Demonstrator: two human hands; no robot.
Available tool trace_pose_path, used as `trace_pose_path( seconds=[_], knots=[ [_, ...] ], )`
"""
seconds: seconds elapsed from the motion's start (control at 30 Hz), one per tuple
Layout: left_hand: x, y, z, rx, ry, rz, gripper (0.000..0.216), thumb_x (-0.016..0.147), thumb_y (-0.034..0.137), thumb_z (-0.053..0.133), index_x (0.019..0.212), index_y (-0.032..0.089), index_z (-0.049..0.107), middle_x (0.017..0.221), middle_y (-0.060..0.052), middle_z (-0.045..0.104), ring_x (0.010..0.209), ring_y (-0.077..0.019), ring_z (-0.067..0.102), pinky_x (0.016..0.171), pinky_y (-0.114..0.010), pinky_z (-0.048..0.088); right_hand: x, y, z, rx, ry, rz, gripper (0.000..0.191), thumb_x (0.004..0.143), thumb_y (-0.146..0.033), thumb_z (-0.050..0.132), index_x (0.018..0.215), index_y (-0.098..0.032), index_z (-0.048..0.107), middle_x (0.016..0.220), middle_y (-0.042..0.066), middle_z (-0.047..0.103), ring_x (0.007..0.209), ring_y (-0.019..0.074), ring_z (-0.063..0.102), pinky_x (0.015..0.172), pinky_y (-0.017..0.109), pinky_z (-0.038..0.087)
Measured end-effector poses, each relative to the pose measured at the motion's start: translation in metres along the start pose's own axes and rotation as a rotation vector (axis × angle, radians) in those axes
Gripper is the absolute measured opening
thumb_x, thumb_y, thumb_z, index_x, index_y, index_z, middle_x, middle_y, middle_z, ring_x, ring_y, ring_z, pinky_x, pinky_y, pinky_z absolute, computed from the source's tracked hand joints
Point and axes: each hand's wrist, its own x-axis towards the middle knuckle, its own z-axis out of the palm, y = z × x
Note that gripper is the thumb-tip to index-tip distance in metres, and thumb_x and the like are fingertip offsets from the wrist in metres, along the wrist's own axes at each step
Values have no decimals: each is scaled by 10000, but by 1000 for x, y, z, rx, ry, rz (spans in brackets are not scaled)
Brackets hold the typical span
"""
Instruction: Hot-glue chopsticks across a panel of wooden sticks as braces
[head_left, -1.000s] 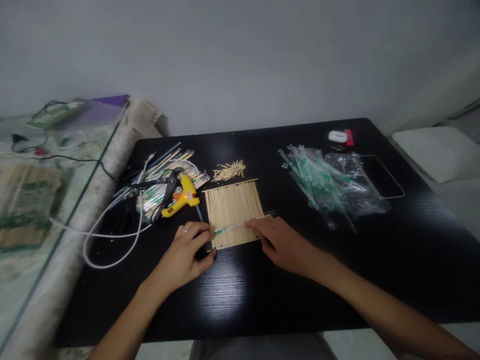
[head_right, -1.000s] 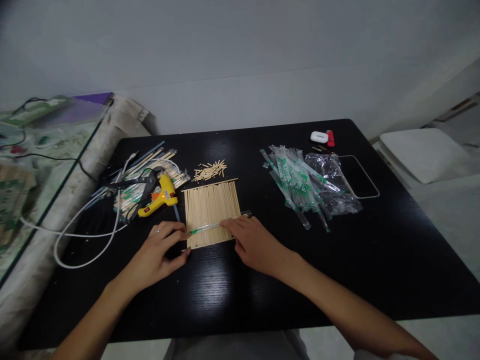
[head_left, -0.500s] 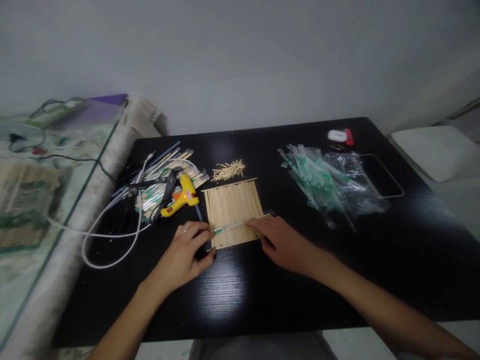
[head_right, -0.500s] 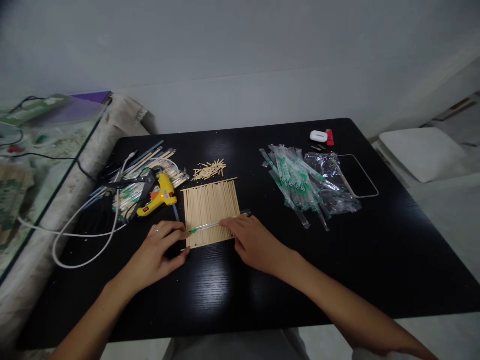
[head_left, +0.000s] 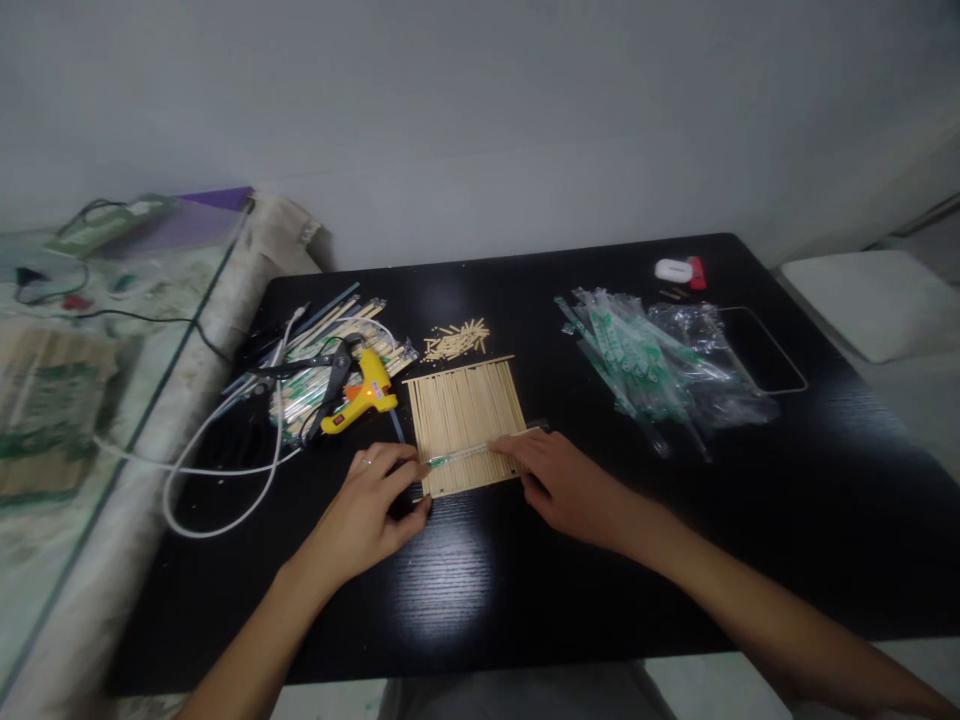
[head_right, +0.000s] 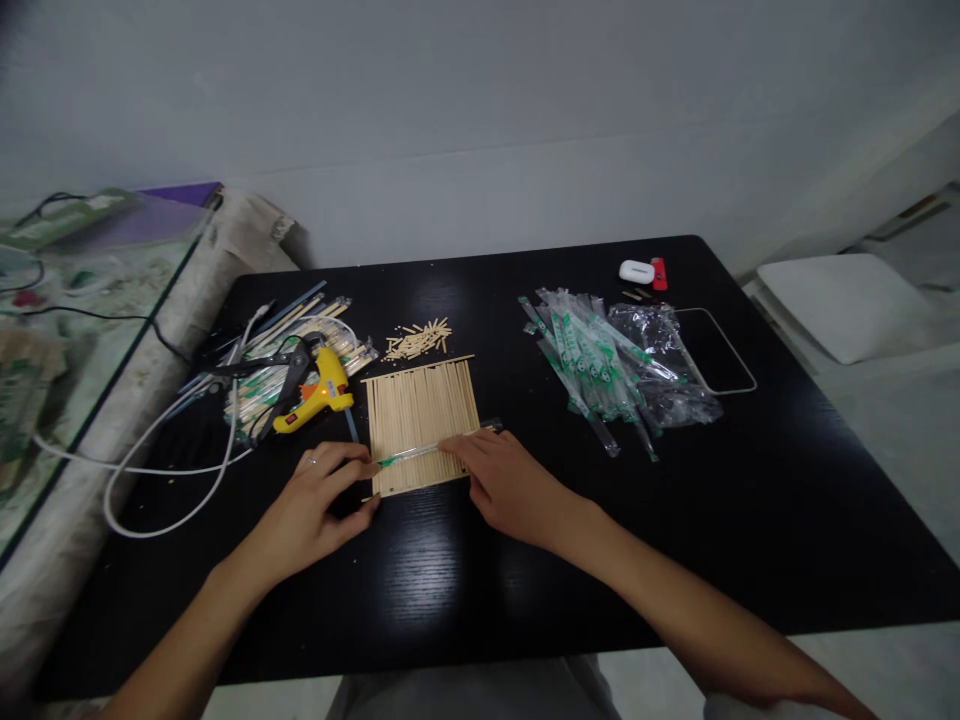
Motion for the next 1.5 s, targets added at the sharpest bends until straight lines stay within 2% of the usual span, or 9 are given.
trace_pose_path(
  seconds=[1.5],
  knots=[
    [0, 0, 0, -18, 4, -7, 184, 947, 258, 639, 1125, 230, 677, 1183, -87, 671, 1081, -273, 606, 899, -434, 470, 1, -3, -2, -1, -9, 11, 609, 871, -5, 510, 1443, -210, 562, 1380, 124, 692, 1292, 271, 622, 1091, 503, 476]
  ],
)
